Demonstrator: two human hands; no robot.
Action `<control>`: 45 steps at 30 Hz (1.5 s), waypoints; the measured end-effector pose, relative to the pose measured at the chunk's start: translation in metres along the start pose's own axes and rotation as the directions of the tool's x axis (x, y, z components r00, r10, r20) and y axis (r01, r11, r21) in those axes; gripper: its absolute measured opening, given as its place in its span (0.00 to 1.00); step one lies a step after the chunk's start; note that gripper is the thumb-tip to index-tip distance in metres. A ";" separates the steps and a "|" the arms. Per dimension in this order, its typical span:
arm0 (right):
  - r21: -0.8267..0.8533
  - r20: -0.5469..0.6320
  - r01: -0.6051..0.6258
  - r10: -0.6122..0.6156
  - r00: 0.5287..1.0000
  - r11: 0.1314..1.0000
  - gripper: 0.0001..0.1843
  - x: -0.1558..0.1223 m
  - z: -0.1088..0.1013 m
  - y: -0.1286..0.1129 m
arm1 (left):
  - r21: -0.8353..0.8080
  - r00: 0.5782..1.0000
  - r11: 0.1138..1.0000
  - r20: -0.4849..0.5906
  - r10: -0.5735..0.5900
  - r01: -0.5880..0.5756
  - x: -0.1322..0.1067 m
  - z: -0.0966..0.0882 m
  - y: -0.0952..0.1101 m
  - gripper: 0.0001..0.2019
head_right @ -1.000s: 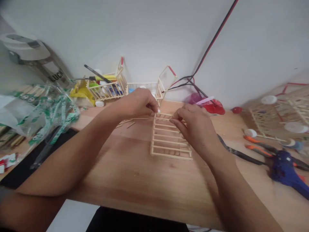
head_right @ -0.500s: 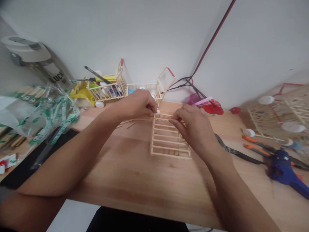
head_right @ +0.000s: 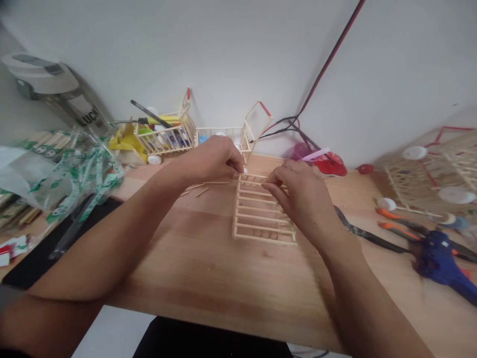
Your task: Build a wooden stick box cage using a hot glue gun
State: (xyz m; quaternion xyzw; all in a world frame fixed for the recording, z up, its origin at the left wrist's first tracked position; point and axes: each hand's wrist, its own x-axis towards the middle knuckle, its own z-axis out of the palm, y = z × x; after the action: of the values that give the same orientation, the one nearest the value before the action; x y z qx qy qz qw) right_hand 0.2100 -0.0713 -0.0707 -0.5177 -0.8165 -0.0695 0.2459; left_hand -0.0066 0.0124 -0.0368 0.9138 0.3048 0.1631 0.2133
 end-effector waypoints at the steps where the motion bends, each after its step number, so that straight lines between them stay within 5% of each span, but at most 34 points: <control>1: -0.003 -0.006 0.003 -0.003 1.000 1.000 0.09 0.000 0.000 0.000 | -0.004 1.000 1.000 0.007 -0.001 0.001 0.000 0.000 -0.001 0.10; 10: -0.043 -0.094 0.036 -0.040 0.995 0.998 0.08 -0.002 -0.009 -0.004 | -0.009 0.998 0.999 0.039 -0.038 0.039 0.001 -0.002 0.000 0.10; 14: -0.020 -0.069 0.094 -0.095 0.993 0.995 0.07 -0.002 -0.006 -0.002 | 0.010 0.998 0.999 0.046 -0.034 0.034 0.001 -0.003 0.001 0.10; 22: -0.010 0.023 0.022 -0.022 1.000 1.000 0.07 0.002 -0.001 -0.003 | -0.008 0.999 0.999 0.035 -0.033 0.033 0.001 0.000 0.002 0.10; 45: -0.049 0.020 0.051 -0.050 0.999 0.997 0.09 0.001 -0.006 -0.004 | 0.000 0.997 0.999 0.054 -0.048 0.048 0.002 -0.001 0.003 0.11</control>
State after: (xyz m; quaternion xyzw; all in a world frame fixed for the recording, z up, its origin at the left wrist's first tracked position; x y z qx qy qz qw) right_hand 0.2083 -0.0747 -0.0649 -0.5034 -0.8297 -0.0912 0.2235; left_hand -0.0038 0.0112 -0.0342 0.9100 0.3209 0.1335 0.2260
